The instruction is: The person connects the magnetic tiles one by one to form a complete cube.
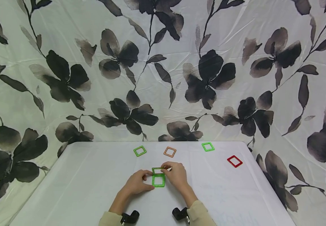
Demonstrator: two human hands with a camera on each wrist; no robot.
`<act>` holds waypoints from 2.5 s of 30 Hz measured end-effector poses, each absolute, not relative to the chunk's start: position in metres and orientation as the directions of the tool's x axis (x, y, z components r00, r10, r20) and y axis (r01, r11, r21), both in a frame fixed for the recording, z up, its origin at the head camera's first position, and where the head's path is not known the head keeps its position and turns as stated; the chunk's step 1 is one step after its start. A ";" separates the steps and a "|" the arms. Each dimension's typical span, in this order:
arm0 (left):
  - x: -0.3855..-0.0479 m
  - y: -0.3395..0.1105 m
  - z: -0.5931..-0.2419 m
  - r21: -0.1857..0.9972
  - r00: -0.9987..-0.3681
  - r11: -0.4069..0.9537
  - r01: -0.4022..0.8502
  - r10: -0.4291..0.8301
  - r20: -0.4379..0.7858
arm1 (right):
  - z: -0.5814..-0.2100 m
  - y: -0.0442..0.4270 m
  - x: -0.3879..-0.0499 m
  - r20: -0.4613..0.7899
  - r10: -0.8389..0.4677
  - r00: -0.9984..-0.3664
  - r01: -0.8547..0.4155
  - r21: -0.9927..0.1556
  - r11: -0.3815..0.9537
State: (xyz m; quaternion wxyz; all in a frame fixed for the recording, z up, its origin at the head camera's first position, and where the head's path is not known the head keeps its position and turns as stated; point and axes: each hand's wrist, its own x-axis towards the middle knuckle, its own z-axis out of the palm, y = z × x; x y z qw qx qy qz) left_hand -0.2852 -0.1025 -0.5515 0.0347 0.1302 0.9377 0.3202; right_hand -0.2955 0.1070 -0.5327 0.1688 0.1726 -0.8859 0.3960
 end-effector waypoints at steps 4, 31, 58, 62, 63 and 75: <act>-0.284 -0.102 -0.550 0.609 -0.965 0.764 0.213 0.260 0.011 | -0.535 0.107 -0.297 0.437 -0.192 -0.879 -0.454 -0.640 0.620; -0.288 -0.101 -0.551 0.616 -0.963 0.757 0.218 0.268 0.012 | -0.538 0.105 -0.302 0.418 -0.173 -0.892 -0.424 -0.640 0.641; -0.295 -0.094 -0.556 0.684 -0.971 0.693 0.227 0.215 0.104 | -0.549 0.099 -0.291 0.417 -0.188 -0.889 -0.428 -0.612 0.665; -0.297 -0.092 -0.550 0.670 -0.973 0.707 0.227 0.197 0.123 | -0.544 0.100 -0.296 0.434 -0.210 -0.876 -0.452 -0.587 0.672; -0.297 -0.091 -0.549 0.666 -0.973 0.709 0.229 0.192 0.131 | -0.543 0.100 -0.298 0.435 -0.214 -0.875 -0.454 -0.581 0.675; -0.298 -0.091 -0.550 0.649 -0.960 0.708 0.279 0.213 0.181 | -0.542 0.099 -0.302 0.429 -0.230 -0.873 -0.460 -0.572 0.679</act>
